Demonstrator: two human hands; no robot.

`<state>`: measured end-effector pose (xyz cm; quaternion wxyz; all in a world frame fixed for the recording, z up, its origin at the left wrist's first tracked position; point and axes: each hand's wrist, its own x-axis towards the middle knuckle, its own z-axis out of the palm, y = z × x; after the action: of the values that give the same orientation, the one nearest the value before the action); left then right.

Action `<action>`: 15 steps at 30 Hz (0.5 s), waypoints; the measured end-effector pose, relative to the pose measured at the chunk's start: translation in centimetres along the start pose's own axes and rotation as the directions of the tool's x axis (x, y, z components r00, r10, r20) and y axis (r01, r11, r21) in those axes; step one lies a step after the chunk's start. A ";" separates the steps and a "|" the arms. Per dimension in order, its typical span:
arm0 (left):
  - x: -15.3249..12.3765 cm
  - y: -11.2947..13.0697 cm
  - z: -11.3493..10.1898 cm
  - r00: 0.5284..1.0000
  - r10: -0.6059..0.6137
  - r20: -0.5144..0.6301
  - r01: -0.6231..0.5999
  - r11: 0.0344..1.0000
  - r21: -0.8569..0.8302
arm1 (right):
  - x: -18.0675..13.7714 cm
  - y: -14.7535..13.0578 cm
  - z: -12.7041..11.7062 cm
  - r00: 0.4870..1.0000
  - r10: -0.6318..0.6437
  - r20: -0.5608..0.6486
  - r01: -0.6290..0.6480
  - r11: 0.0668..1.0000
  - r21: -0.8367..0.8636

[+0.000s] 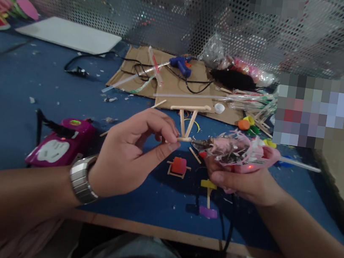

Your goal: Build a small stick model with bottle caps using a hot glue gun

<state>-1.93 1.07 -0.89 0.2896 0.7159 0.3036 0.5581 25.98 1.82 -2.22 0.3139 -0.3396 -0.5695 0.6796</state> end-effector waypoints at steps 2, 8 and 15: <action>0.0 0.0 0.0 1.000 0.002 0.000 -0.002 1.000 0.004 | -0.1 -0.1 0.0 1.000 0.000 -0.009 0.000 1.000 -0.014; 0.0 0.0 0.0 1.000 0.006 0.000 -0.006 1.000 0.005 | -0.1 -0.2 0.1 1.000 0.015 -0.017 -0.015 1.000 -0.014; 0.1 -0.3 -0.2 0.999 0.049 0.016 -0.049 0.999 -0.004 | 0.0 -0.4 0.2 1.000 0.013 -0.018 -0.013 1.000 -0.027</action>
<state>-2.15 1.38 -1.04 0.2796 0.7269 0.2824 0.5601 25.82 1.72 -1.76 0.3098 -0.3535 -0.5737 0.6708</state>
